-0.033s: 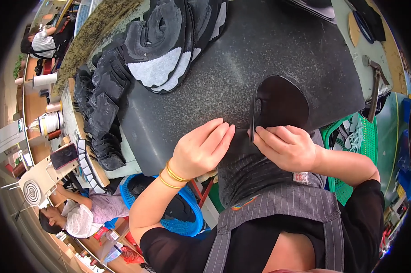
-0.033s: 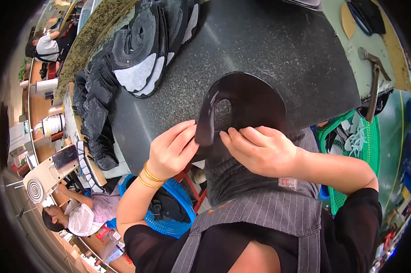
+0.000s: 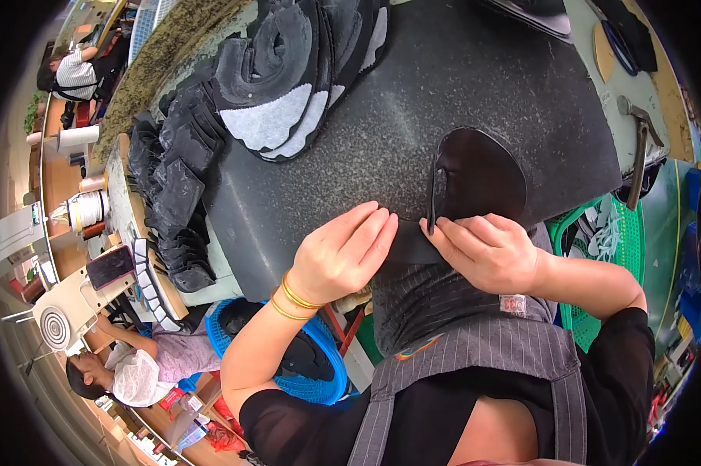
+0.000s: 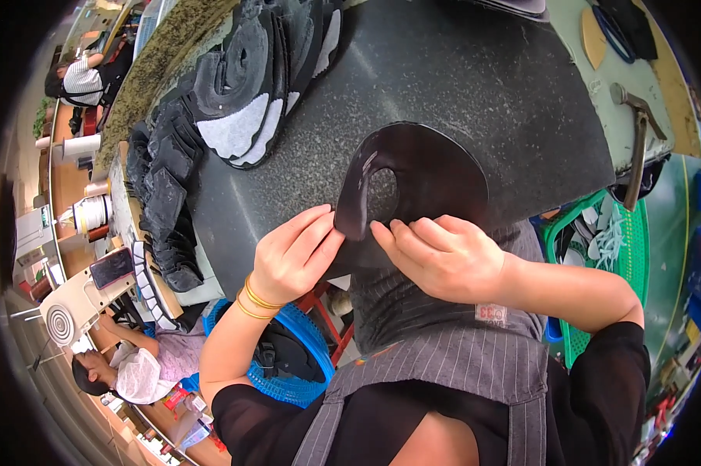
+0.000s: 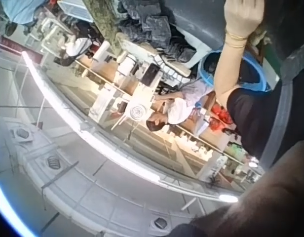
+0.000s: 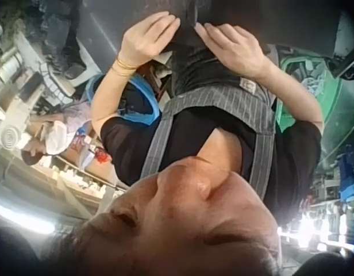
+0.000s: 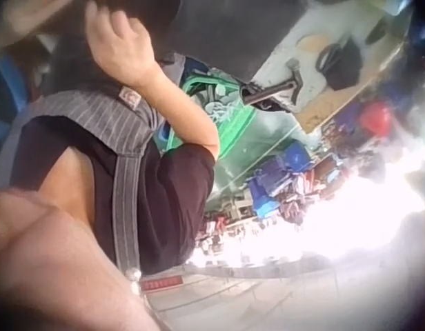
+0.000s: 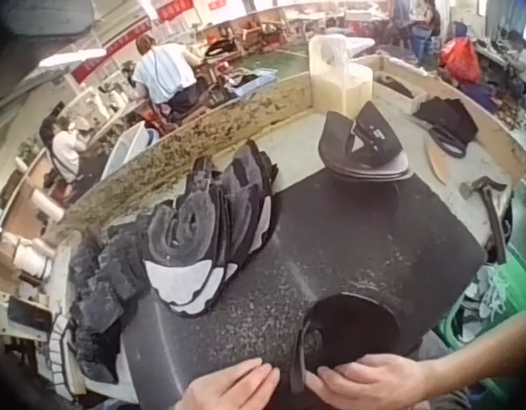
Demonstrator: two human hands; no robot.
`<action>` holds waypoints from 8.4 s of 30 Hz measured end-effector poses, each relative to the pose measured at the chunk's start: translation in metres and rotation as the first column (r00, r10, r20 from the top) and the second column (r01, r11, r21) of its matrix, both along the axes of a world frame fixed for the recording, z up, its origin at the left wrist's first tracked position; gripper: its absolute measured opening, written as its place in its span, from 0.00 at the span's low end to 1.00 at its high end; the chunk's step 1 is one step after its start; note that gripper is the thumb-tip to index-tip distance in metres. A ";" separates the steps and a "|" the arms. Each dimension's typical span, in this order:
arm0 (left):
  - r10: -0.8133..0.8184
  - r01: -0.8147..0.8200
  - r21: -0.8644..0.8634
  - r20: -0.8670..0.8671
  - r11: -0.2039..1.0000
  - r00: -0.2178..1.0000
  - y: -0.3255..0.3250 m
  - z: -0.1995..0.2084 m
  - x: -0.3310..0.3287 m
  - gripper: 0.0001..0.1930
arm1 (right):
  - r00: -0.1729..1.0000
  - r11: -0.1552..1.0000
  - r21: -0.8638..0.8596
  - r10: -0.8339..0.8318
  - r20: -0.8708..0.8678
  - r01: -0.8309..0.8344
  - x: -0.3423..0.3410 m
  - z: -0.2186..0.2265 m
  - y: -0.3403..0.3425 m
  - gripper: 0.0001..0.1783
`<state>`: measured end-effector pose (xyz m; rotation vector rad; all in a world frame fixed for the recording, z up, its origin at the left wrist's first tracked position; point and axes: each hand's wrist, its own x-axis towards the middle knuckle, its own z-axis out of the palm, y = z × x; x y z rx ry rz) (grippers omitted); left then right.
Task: Assembling and folding leather shoe upper components on a workbench in a factory.
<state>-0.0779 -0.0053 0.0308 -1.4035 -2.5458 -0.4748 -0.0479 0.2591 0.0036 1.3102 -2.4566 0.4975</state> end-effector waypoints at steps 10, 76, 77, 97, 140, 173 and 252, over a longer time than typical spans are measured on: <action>-0.044 0.000 -0.126 -0.349 0.992 0.936 -0.009 -0.009 0.011 0.11 | 1.000 0.992 0.128 0.012 0.026 -0.015 0.001 0.003 -0.003 0.35; 0.376 -0.410 0.054 0.304 0.911 0.875 0.057 -0.012 0.057 0.36 | 0.691 0.998 0.027 0.016 0.723 -0.051 -0.120 0.032 -0.008 0.50; 0.382 -0.414 0.058 0.291 0.908 0.877 0.056 -0.013 0.057 0.36 | 0.396 0.988 -0.142 0.107 0.912 0.059 -0.129 0.033 -0.001 0.50; -0.362 -0.791 0.312 0.924 0.527 0.124 0.055 0.058 0.055 0.24 | 0.016 0.728 -0.442 0.510 0.860 0.524 -0.043 0.082 0.041 0.10; 0.692 -0.688 0.248 0.087 0.682 0.717 -0.029 -0.024 -0.134 0.17 | 0.934 0.846 -0.457 -0.348 -0.082 0.274 -0.165 0.083 0.071 0.09; 0.625 -0.608 0.579 0.204 0.544 0.754 -0.026 0.017 -0.118 0.20 | 0.384 0.716 -0.591 0.461 0.800 0.372 -0.175 0.024 -0.103 0.11; 0.471 -0.585 0.688 0.724 -0.430 0.505 -0.140 0.076 0.007 0.05 | 0.687 0.737 -0.428 -0.068 0.723 0.523 -0.180 0.003 -0.107 0.05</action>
